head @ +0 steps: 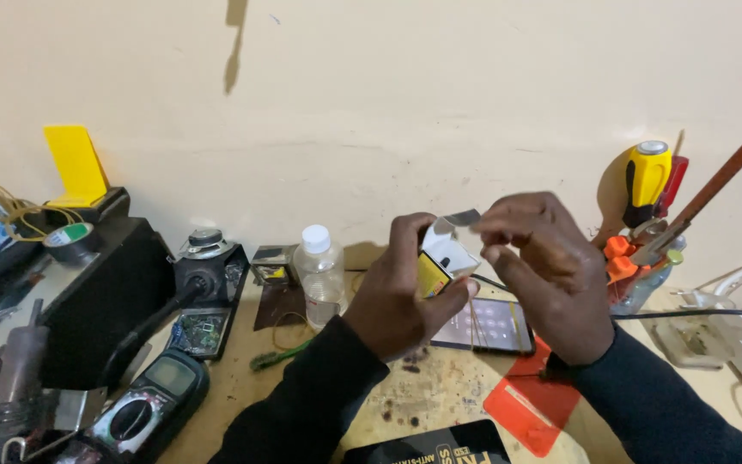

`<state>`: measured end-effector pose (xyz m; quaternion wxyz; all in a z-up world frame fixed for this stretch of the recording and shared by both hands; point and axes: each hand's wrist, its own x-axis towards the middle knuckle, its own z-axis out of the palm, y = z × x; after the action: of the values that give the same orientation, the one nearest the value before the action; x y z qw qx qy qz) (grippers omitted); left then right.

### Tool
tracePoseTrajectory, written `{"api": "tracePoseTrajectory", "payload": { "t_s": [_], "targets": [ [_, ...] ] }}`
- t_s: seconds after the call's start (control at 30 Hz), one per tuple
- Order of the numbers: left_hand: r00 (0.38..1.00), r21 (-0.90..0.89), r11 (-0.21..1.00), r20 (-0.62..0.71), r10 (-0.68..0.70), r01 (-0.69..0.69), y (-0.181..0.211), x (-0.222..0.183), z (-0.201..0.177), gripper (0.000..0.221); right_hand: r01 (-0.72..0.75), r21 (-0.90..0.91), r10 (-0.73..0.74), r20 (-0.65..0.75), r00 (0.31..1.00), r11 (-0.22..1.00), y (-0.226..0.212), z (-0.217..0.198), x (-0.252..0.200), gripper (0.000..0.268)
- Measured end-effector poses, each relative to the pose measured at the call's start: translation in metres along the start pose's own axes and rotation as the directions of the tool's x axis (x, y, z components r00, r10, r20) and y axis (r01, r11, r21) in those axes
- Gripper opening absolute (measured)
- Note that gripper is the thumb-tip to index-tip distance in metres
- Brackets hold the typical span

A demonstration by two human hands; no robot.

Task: Securing a smartphone screen with multiple rubber bands to allow adhesive to set after a repair.

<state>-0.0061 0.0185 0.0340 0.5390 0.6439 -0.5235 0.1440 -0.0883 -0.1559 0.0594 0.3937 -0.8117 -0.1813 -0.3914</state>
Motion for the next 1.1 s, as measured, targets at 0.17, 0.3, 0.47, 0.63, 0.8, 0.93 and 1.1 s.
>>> {"api": "tracePoseTrajectory", "payload": {
  "t_s": [0.17,0.3,0.47,0.63,0.8,0.93,1.1],
  "targets": [
    [0.996,-0.118,0.99,0.045,-0.074,0.079,0.006,-0.004,-0.003,0.045,-0.087,0.221,0.067,0.097,0.993,0.971,-0.018,-0.005,0.008,0.033],
    [0.988,-0.114,0.982,0.041,-0.148,0.152,0.01,0.0,-0.006,0.052,0.11,0.017,-0.111,0.055,0.992,0.994,-0.018,0.003,0.006,0.017],
    [0.939,-0.156,0.926,0.032,-0.343,0.343,0.008,-0.001,-0.002,0.055,0.12,-0.004,-0.118,0.116,0.986,0.993,-0.018,0.0,0.007,0.027],
    [0.96,-0.127,0.951,0.047,-0.277,0.281,0.006,-0.001,-0.002,0.06,0.15,-0.017,-0.15,0.003,0.989,0.988,-0.018,0.005,0.006,0.019],
    [0.976,-0.135,0.967,0.032,-0.215,0.217,0.001,-0.003,-0.002,0.056,0.045,0.081,-0.048,0.037,0.998,0.996,-0.015,0.006,0.002,0.015],
    [0.968,-0.155,0.956,0.016,-0.251,0.25,-0.001,-0.002,0.0,0.058,0.093,0.064,-0.099,0.108,0.989,0.994,-0.012,0.006,0.004,0.02],
    [0.993,-0.1,0.989,0.056,-0.106,0.112,-0.011,-0.006,-0.001,0.081,0.125,0.071,-0.14,0.281,0.949,0.99,-0.009,-0.007,0.012,0.023]
  ]
}}
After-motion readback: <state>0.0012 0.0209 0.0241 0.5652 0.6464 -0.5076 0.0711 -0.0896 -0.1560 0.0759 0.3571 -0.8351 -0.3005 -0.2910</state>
